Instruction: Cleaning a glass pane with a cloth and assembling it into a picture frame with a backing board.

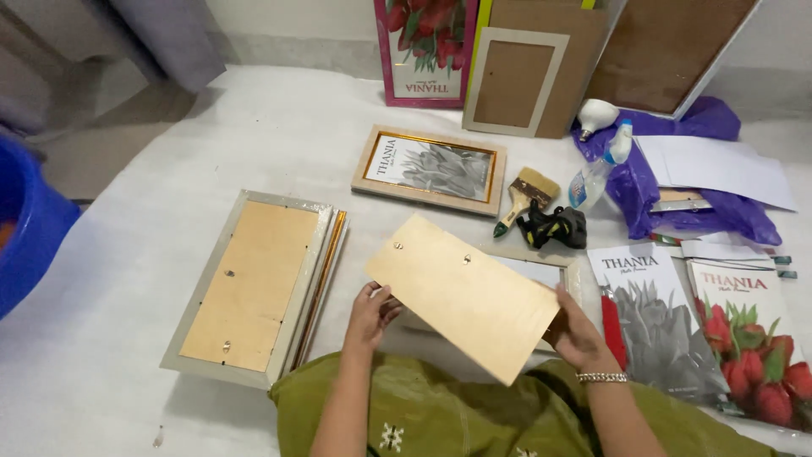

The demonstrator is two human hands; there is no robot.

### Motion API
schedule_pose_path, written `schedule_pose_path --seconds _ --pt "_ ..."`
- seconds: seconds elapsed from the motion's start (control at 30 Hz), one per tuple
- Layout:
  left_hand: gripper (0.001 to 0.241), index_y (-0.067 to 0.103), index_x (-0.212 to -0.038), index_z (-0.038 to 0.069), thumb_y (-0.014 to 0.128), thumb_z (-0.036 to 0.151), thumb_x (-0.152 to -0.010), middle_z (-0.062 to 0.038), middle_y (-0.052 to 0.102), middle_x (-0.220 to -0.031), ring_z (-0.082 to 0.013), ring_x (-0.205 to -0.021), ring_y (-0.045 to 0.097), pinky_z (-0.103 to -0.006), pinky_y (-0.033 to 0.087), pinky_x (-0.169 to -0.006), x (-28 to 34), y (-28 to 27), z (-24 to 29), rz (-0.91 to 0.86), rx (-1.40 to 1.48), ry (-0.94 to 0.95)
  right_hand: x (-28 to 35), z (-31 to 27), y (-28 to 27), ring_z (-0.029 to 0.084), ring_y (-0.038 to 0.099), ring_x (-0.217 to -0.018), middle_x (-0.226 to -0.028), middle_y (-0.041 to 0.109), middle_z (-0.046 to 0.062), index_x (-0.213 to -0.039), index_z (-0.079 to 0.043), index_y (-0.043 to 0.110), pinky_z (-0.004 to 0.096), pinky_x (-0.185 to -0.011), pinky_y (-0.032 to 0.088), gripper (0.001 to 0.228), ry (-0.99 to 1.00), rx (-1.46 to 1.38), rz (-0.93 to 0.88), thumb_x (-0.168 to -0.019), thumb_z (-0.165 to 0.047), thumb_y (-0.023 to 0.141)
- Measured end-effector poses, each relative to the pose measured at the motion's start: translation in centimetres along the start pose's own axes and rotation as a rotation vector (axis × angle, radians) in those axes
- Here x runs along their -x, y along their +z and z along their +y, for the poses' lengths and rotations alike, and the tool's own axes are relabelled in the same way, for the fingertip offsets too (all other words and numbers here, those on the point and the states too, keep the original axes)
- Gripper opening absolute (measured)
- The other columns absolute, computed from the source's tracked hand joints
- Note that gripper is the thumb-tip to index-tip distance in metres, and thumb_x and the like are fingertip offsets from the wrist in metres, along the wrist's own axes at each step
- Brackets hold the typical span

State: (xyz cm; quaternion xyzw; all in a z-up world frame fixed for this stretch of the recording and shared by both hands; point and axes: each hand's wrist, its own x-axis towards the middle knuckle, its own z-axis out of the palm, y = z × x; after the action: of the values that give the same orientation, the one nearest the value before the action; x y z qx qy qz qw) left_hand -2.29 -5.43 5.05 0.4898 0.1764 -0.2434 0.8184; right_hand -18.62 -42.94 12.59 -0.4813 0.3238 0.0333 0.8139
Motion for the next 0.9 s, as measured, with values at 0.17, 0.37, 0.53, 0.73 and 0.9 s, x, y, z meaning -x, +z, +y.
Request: schedule_pose_path --seconds 0.17,0.37,0.53,0.73,0.9 --pt "0.054 0.041 -0.146 -0.004 0.064 -0.003 -0.097 -0.020 0.069 -0.088 -0.0233 -0.073 0.073 -0.0258 0.067 -0.063 6.2 8.8 -0.8 0.027 0.061 -0.106 5.2 -0.3 1.4 0.033 0.055 -0.117 -0.136 0.057 0.025 -0.147 0.002 0.046 0.043 -0.098 0.047 0.062 0.048 -0.085 0.124 -0.102 -0.040 0.041" --pt "0.039 0.063 -0.132 0.012 0.064 0.010 -0.093 -0.008 0.060 -0.138 -0.0243 -0.126 0.055 -0.0392 0.044 -0.109 7.4 10.1 -1.3 -0.102 -1.009 0.082 2.7 0.7 -7.5 0.019 0.059 -0.087 -0.117 0.063 0.016 -0.146 -0.001 0.050 0.026 -0.065 0.051 0.043 -0.112 -0.003 0.389 -0.107 -0.018 0.049" --pt "0.050 0.054 -0.146 0.030 0.059 0.022 -0.097 -0.020 0.029 -0.162 -0.0431 -0.142 0.032 -0.0592 0.030 -0.112 0.4 5.6 -6.2 0.136 -1.687 0.541 1.5 0.7 -13.6 0.019 0.058 -0.086 -0.116 0.064 0.013 -0.152 -0.007 0.047 0.028 -0.062 0.048 0.046 -0.125 0.097 0.387 -0.107 -0.019 0.049" --pt "0.060 0.038 -0.156 0.038 0.056 0.029 -0.100 -0.015 0.006 -0.171 -0.0407 -0.152 0.013 -0.0614 0.019 -0.117 1.5 7.3 -3.8 0.112 -1.813 0.288 -0.2 2.0 -12.9 0.030 0.050 -0.109 -0.130 0.056 0.015 -0.141 -0.002 0.051 0.045 -0.086 0.041 0.036 -0.053 0.161 0.436 -0.108 -0.016 0.051" --pt "0.059 0.036 -0.156 0.043 0.055 0.035 -0.101 -0.012 0.013 -0.171 -0.0407 -0.152 0.017 -0.0613 0.022 -0.115 0.5 6.1 -4.8 0.141 -1.840 0.250 -2.7 3.5 -13.1 0.030 0.056 -0.102 -0.129 0.059 0.014 -0.150 -0.013 0.050 0.042 -0.077 0.046 0.045 -0.014 0.155 0.455 -0.105 -0.017 0.055"
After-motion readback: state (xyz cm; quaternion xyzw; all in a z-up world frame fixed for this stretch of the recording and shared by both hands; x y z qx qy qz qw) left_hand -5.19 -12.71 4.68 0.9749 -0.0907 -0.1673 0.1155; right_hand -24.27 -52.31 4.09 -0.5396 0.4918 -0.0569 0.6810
